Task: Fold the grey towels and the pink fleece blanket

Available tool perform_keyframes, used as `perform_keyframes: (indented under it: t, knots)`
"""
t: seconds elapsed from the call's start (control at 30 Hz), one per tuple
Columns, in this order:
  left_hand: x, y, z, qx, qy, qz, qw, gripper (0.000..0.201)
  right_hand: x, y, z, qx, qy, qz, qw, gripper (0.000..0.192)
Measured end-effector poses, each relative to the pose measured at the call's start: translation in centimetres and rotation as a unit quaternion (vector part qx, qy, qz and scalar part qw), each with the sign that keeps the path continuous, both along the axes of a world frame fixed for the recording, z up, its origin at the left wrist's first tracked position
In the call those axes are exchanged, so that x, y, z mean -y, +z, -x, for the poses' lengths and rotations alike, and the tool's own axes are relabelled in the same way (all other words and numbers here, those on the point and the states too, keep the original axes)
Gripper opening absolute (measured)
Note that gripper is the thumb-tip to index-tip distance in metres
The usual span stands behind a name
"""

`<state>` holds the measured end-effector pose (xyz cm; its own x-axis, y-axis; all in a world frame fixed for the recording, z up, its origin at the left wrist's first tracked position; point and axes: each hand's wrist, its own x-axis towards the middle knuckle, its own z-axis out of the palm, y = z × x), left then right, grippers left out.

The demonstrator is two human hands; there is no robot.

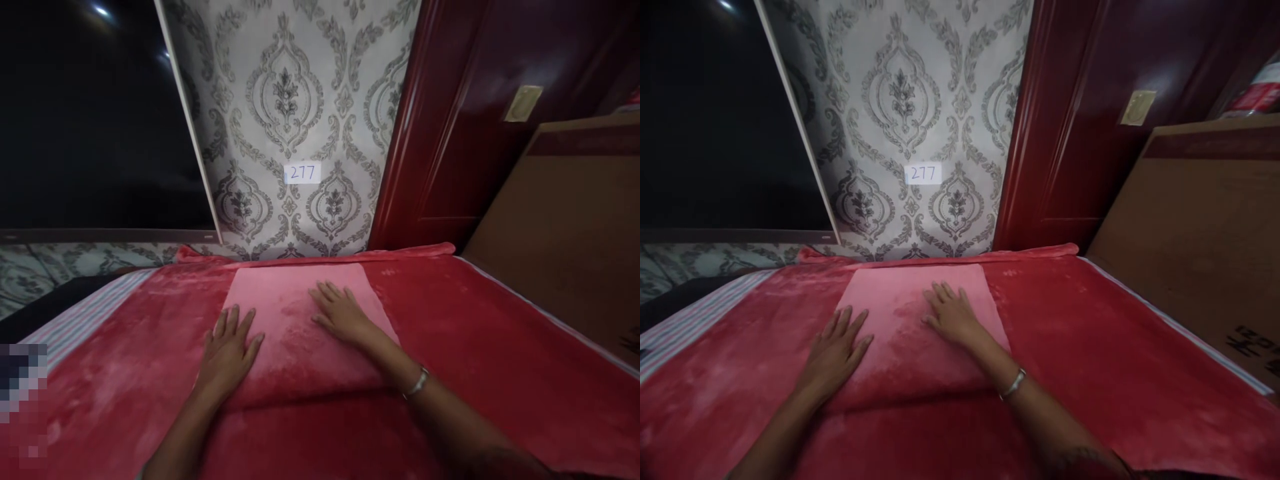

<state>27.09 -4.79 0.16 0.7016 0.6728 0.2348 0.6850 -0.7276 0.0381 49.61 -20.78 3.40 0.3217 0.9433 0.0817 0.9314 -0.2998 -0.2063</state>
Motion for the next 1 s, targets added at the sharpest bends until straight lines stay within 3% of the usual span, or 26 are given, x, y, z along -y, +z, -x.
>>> perform_keyframes:
  t: [0.13, 0.33, 0.47, 0.6, 0.7, 0.83, 0.9, 1.0]
  knots:
    - [-0.1, 0.1, 0.0, -0.014, 0.006, 0.01, 1.0, 0.056, -1.8, -0.9, -3.2, -0.007, 0.021, 0.024, 0.999, 0.062]
    - [-0.2, 0.2, 0.0, -0.02, 0.003, 0.013, 1.0, 0.056, -0.9, -2.1, -8.8, -0.026, -0.143, 0.033, 0.989, 0.061]
    - [-0.3, 0.1, -0.1, -0.005, 0.005, 0.023, 1.0, 0.056, -0.5, -2.1, -9.8, -0.055, -0.153, 0.043, 0.986, 0.063]
    - [-0.3, -0.1, -0.1, 0.006, 0.005, 0.018, 1.0, 0.056, -1.1, -0.6, -8.9, -0.048, -0.163, 0.055, 0.984, 0.062]
    - [-0.1, -0.1, 0.0, 0.014, 0.007, 0.018, 1.0, 0.055, -2.8, 0.7, -6.3, -0.026, -0.145, 0.041, 0.988, 0.062]
    - [0.1, 0.0, 0.1, 0.009, 0.007, 0.015, 1.0, 0.055, -5.5, 0.7, -1.5, -0.01, 0.021, -0.003, 1.0, 0.06]
    - [0.1, 0.1, 0.1, 0.006, 0.007, 0.014, 1.0, 0.055, -6.3, 0.2, -0.5, -0.011, 0.062, -0.01, 0.998, 0.056]
    - [0.1, 0.0, 0.2, 0.001, 0.006, 0.014, 1.0, 0.055, -6.6, -0.3, -2.3, -0.016, 0.012, 0.007, 1.0, 0.055]
